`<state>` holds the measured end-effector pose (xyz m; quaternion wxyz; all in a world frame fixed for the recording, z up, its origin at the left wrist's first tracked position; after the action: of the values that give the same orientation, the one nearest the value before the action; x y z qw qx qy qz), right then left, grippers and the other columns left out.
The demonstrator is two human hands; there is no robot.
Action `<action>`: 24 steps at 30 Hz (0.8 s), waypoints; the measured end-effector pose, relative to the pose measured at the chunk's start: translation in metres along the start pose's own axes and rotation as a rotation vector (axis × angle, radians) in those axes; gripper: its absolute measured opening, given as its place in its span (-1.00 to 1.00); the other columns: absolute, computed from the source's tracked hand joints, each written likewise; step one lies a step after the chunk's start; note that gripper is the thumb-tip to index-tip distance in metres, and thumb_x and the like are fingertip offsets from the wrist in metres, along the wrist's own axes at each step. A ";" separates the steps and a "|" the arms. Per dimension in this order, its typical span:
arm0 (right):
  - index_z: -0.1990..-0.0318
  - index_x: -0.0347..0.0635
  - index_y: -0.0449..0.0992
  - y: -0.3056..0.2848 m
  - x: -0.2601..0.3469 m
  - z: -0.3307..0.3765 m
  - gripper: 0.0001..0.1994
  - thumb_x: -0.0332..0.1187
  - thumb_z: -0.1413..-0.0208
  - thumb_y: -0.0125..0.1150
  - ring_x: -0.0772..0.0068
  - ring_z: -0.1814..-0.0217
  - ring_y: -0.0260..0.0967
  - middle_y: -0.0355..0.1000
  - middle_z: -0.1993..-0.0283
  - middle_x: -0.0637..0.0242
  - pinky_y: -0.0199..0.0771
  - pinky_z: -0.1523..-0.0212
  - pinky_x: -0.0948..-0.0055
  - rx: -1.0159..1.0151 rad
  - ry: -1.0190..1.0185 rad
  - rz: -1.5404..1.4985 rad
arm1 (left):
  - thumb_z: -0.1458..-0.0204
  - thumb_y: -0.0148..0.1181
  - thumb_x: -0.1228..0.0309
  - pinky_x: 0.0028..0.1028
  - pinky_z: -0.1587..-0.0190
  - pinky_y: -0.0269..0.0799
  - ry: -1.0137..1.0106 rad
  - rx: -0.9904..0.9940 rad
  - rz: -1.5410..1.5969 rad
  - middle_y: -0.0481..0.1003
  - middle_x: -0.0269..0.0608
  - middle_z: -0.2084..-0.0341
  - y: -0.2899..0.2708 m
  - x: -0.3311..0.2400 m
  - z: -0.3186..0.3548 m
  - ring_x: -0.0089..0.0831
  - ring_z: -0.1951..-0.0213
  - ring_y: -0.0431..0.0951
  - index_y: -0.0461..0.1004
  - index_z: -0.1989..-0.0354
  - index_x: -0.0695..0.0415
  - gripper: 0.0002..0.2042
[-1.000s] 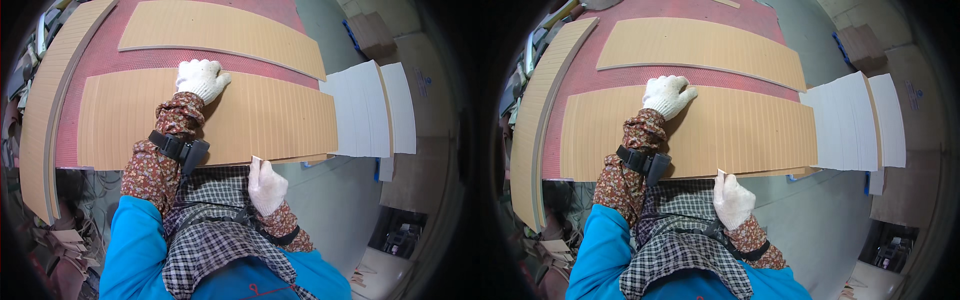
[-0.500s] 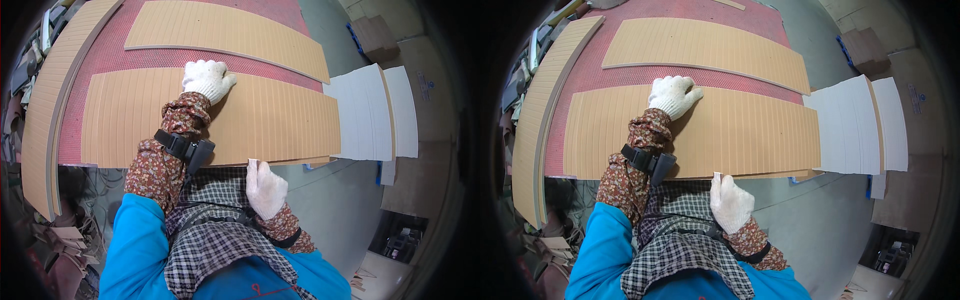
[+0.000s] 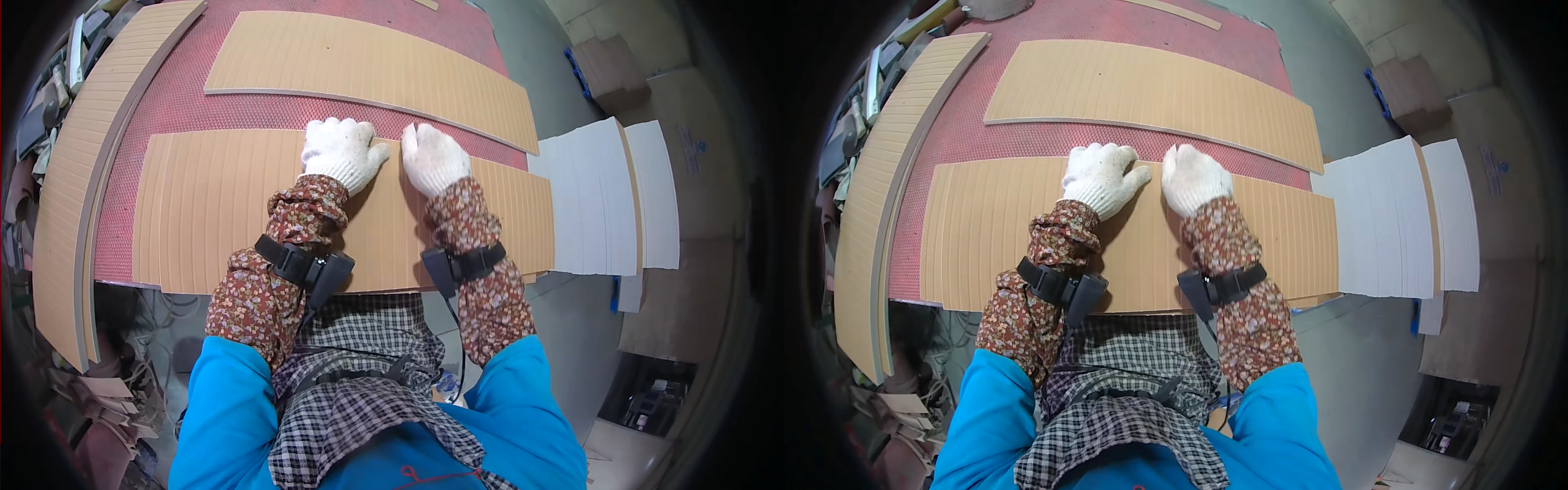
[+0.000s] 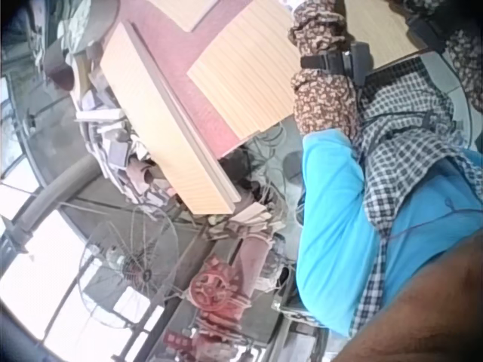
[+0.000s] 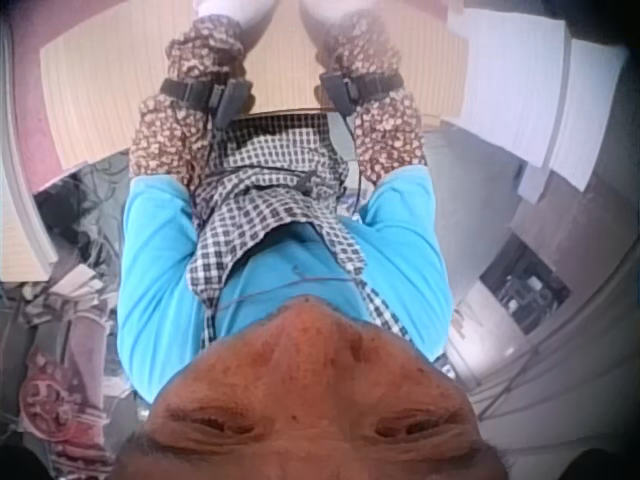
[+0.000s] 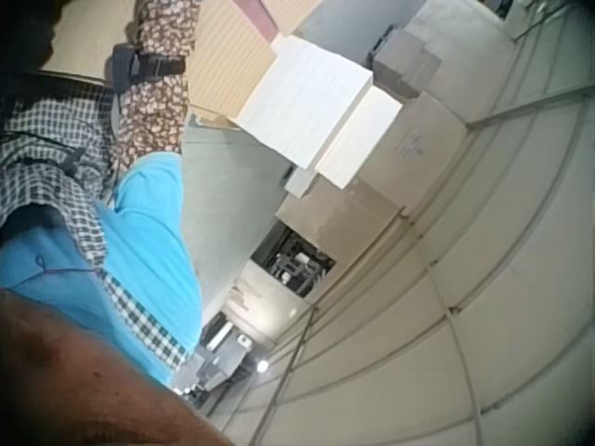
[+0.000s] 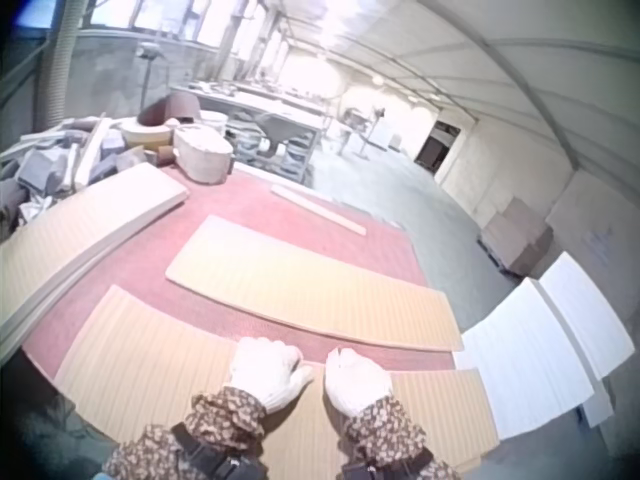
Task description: Sanding the edges and surfaces of wood panels with a small sanding block.
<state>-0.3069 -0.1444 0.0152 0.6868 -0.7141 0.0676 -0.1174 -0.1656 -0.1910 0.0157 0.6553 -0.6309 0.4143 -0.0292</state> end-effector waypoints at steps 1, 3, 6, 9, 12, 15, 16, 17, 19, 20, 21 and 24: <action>0.18 -0.34 0.63 -0.004 0.007 -0.009 -0.50 -0.09 -0.46 -0.15 -0.25 0.10 0.63 0.63 0.23 -0.20 0.64 0.02 -0.11 -0.023 0.012 -0.030 | -0.15 0.17 0.00 -0.03 0.02 0.48 -0.005 -0.004 -0.007 0.68 0.02 0.38 0.001 0.005 0.002 0.00 0.19 0.69 0.71 0.27 0.09 -0.60; 0.18 -0.34 0.63 -0.007 0.015 -0.016 -0.50 -0.09 -0.46 -0.15 -0.25 0.10 0.63 0.62 0.23 -0.20 0.64 0.01 -0.10 -0.050 0.017 -0.063 | -0.15 0.17 0.00 -0.03 0.03 0.47 -0.013 -0.015 -0.018 0.68 0.01 0.38 0.001 0.012 0.003 0.01 0.20 0.69 0.71 0.27 0.09 -0.61; 0.20 -0.33 0.61 0.001 0.015 -0.013 -0.51 -0.09 -0.46 -0.14 -0.26 0.13 0.63 0.62 0.25 -0.21 0.64 0.03 -0.11 -0.013 -0.018 -0.011 | -0.14 0.18 -0.01 -0.04 0.00 0.46 -0.016 0.003 -0.007 0.68 0.00 0.37 0.003 0.013 0.002 0.00 0.18 0.68 0.71 0.28 0.07 -0.61; 0.25 -0.26 0.57 -0.007 0.015 0.028 -0.55 -0.09 -0.47 -0.13 -0.25 0.24 0.64 0.61 0.35 -0.20 0.64 0.13 -0.13 -0.049 0.075 -0.061 | -0.13 0.18 -0.01 -0.04 -0.03 0.43 -0.030 0.044 -0.008 0.68 -0.01 0.36 0.004 0.012 0.001 -0.03 0.14 0.67 0.69 0.28 0.08 -0.61; 0.32 -0.18 0.49 -0.012 0.025 0.085 -0.66 -0.16 -0.46 -0.02 -0.09 0.43 0.62 0.58 0.47 -0.07 0.62 0.41 0.00 -0.152 -0.025 0.001 | -0.13 0.18 -0.01 -0.04 -0.01 0.44 -0.028 0.059 -0.005 0.68 -0.01 0.38 0.006 0.009 -0.002 -0.03 0.17 0.68 0.70 0.29 0.09 -0.61; 0.36 -0.16 0.48 -0.028 0.044 0.142 -0.71 -0.24 -0.43 0.10 0.04 0.62 0.54 0.44 0.67 0.05 0.53 0.58 0.15 -0.157 0.062 -0.074 | -0.13 0.18 0.00 -0.05 0.04 0.47 -0.035 0.006 0.007 0.67 0.00 0.41 0.003 0.017 0.002 -0.02 0.23 0.69 0.71 0.28 0.10 -0.60; 0.38 -0.16 0.46 -0.027 0.045 0.159 -0.69 -0.22 -0.43 0.12 0.03 0.66 0.51 0.41 0.70 0.07 0.50 0.61 0.15 -0.144 0.087 -0.099 | -0.13 0.17 0.01 -0.05 0.05 0.47 -0.028 -0.009 -0.007 0.67 0.00 0.42 0.001 0.019 0.003 -0.02 0.24 0.69 0.71 0.28 0.10 -0.60; 0.40 -0.15 0.45 -0.029 0.044 0.176 -0.70 -0.23 -0.42 0.14 0.04 0.66 0.50 0.41 0.70 0.08 0.50 0.62 0.16 -0.145 0.111 -0.100 | -0.13 0.17 0.01 -0.05 0.05 0.47 -0.022 -0.010 -0.002 0.67 0.00 0.42 0.000 0.015 0.002 -0.02 0.24 0.69 0.71 0.28 0.10 -0.60; 0.41 -0.15 0.44 -0.026 0.043 0.204 -0.70 -0.24 -0.41 0.16 0.05 0.67 0.49 0.41 0.70 0.09 0.49 0.62 0.18 -0.142 0.135 -0.107 | -0.13 0.17 0.01 -0.05 0.03 0.48 -0.025 0.027 0.004 0.67 0.00 0.42 0.003 0.012 0.002 -0.02 0.23 0.70 0.71 0.27 0.11 -0.60; 0.42 -0.15 0.44 -0.026 0.044 0.216 -0.70 -0.25 -0.40 0.18 0.07 0.68 0.49 0.40 0.70 0.10 0.48 0.63 0.19 -0.148 0.135 -0.100 | -0.13 0.17 0.01 -0.05 0.03 0.48 -0.023 0.027 0.006 0.67 0.00 0.42 0.004 0.011 0.002 -0.02 0.23 0.70 0.71 0.27 0.11 -0.60; 0.43 -0.14 0.43 -0.025 0.045 0.225 -0.70 -0.26 -0.38 0.21 0.08 0.68 0.48 0.40 0.70 0.12 0.47 0.64 0.19 -0.154 0.134 -0.093 | -0.13 0.17 0.01 -0.05 0.02 0.48 -0.009 -0.004 0.006 0.67 0.01 0.42 0.004 0.011 0.002 -0.02 0.24 0.70 0.71 0.28 0.10 -0.61; 0.35 -0.23 0.46 -0.012 0.038 0.246 -0.73 -0.26 -0.40 0.19 -0.03 0.61 0.51 0.43 0.65 0.02 0.46 0.58 0.11 -0.092 0.178 -0.104 | -0.13 0.17 0.01 -0.05 0.03 0.47 -0.002 -0.004 0.008 0.67 0.00 0.43 0.003 0.009 0.000 -0.02 0.24 0.70 0.71 0.29 0.10 -0.61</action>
<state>-0.2072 0.0840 0.0229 0.6374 -0.7342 0.0966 -0.2128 -0.1613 -0.1956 0.0088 0.6546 -0.6304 0.4164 -0.0253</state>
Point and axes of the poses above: each hand's wrist, its own z-axis away from the middle knuckle, its own y-axis out of the palm, x = y × z, the point moved 10 cm from there along -z, towards the middle knuckle
